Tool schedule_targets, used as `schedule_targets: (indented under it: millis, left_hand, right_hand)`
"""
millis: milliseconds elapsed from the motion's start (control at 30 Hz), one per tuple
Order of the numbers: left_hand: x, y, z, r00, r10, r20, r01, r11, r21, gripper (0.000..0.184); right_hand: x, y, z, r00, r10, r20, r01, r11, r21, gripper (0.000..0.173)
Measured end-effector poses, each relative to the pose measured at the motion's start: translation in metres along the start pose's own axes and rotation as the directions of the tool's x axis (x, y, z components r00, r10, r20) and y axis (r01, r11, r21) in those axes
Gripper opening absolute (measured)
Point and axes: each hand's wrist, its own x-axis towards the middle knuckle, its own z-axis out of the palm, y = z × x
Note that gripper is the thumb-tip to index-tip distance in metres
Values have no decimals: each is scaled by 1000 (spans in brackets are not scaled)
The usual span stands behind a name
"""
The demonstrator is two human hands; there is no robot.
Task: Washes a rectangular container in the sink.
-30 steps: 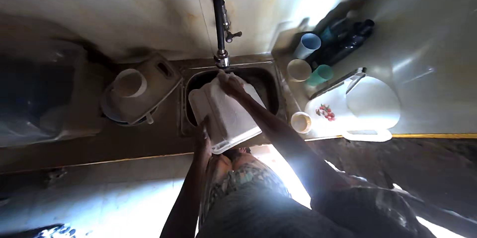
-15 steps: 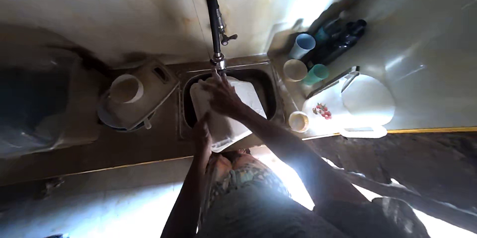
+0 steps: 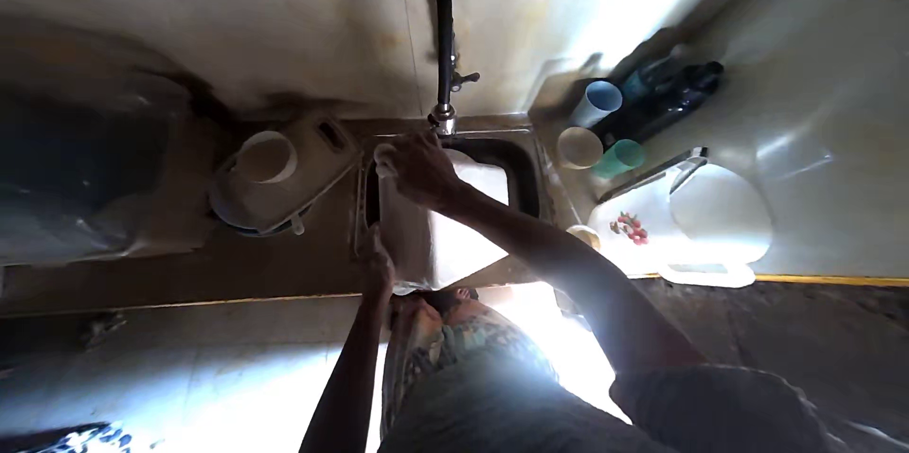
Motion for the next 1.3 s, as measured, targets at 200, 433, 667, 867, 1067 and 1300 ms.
schedule_targets:
  millis: [200,433,667,867,1067,1300]
  left_hand:
    - [8,0,-4,998,1,62,-2,1000,17,40]
    - [7,7,2,986,167,-24,-169,983,-67,42]
    - [2,-8,-8,982,159,99,-161,987,10,37]
    - [38,29,-14,948,302,103,-232,874,-426,24]
    - [41,38,-10,979,140,-147,-185,911,-369,23]
    - [34,35,-14,997,82,-1,-82,993,-86,36]
  right_hand:
    - [-41,-22,14,927,-322,193,312,947,78,26]
    - [2,43,-47,988,41,152,-79,963,259,31]
    - [-32,64,-48,977,23,210,-166,703,692,25]
    - [-37,26,-27,994,-103,-24,96,780,618,26]
    - [-61,69,-17,971,172,-167,-52,831,554,25]
    - [-78,78,18,761,648,38,-572,642,511,32]
